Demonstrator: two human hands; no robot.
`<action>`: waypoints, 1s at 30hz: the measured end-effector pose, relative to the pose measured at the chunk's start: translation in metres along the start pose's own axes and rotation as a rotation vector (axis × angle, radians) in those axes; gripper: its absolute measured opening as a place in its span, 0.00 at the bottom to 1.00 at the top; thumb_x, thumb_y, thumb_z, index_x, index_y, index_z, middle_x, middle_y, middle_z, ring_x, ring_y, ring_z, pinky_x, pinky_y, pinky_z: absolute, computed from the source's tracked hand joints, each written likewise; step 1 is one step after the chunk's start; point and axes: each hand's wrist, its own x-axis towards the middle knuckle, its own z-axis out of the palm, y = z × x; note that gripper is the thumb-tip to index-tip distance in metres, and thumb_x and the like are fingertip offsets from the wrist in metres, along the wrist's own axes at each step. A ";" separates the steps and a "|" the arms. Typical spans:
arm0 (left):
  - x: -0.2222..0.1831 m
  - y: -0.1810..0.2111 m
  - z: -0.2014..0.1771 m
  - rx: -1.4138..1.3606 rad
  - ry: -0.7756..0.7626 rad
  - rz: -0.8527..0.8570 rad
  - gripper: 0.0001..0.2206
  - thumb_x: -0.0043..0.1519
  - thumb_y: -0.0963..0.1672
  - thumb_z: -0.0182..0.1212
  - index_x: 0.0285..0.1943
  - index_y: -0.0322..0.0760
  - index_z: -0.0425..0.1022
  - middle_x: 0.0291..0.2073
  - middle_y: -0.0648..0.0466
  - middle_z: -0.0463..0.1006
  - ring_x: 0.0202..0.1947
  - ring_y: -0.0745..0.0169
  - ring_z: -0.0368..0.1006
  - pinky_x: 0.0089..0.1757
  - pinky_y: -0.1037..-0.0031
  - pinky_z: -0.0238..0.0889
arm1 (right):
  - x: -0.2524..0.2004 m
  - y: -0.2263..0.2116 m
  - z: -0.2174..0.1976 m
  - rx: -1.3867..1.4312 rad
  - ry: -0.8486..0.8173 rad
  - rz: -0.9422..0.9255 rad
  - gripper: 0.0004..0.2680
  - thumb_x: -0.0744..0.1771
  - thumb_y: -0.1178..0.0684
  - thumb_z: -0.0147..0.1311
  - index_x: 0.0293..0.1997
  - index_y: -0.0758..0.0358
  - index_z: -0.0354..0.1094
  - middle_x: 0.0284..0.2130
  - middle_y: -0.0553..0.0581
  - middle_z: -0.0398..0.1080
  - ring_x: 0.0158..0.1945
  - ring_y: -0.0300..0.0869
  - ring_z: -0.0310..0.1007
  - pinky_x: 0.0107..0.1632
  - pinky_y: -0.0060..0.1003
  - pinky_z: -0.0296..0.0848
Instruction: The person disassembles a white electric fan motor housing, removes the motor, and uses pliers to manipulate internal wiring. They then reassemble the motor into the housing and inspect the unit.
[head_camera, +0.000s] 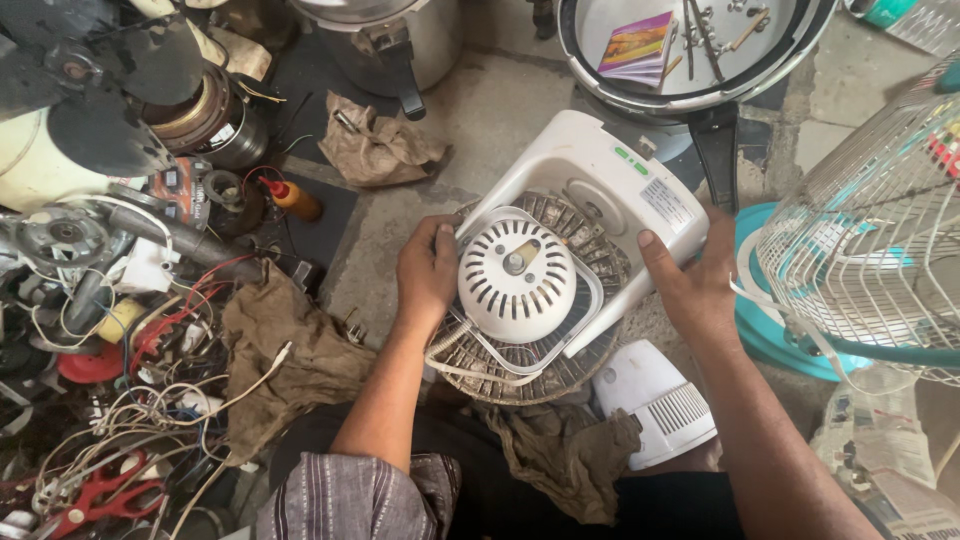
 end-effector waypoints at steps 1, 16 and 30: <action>0.000 -0.001 0.000 0.002 -0.001 -0.005 0.11 0.69 0.43 0.49 0.50 0.31 0.77 0.36 0.45 0.82 0.39 0.59 0.79 0.43 0.69 0.69 | 0.000 0.001 0.000 0.005 -0.002 0.005 0.25 0.68 0.49 0.62 0.66 0.74 0.50 0.51 0.71 0.69 0.51 0.50 0.75 0.49 0.44 0.78; 0.001 -0.006 0.000 0.023 0.004 0.031 0.11 0.69 0.43 0.49 0.50 0.31 0.77 0.37 0.44 0.83 0.40 0.58 0.79 0.43 0.69 0.69 | 0.001 0.005 0.001 0.034 0.002 0.013 0.26 0.68 0.49 0.62 0.66 0.74 0.50 0.51 0.70 0.69 0.52 0.49 0.75 0.49 0.42 0.78; 0.004 -0.010 -0.006 0.016 -0.053 0.085 0.11 0.69 0.43 0.49 0.50 0.31 0.77 0.37 0.45 0.83 0.39 0.58 0.80 0.43 0.68 0.70 | 0.015 0.028 -0.002 1.182 -0.199 0.572 0.25 0.69 0.37 0.34 0.69 0.66 0.54 0.65 0.63 0.63 0.67 0.54 0.64 0.67 0.58 0.62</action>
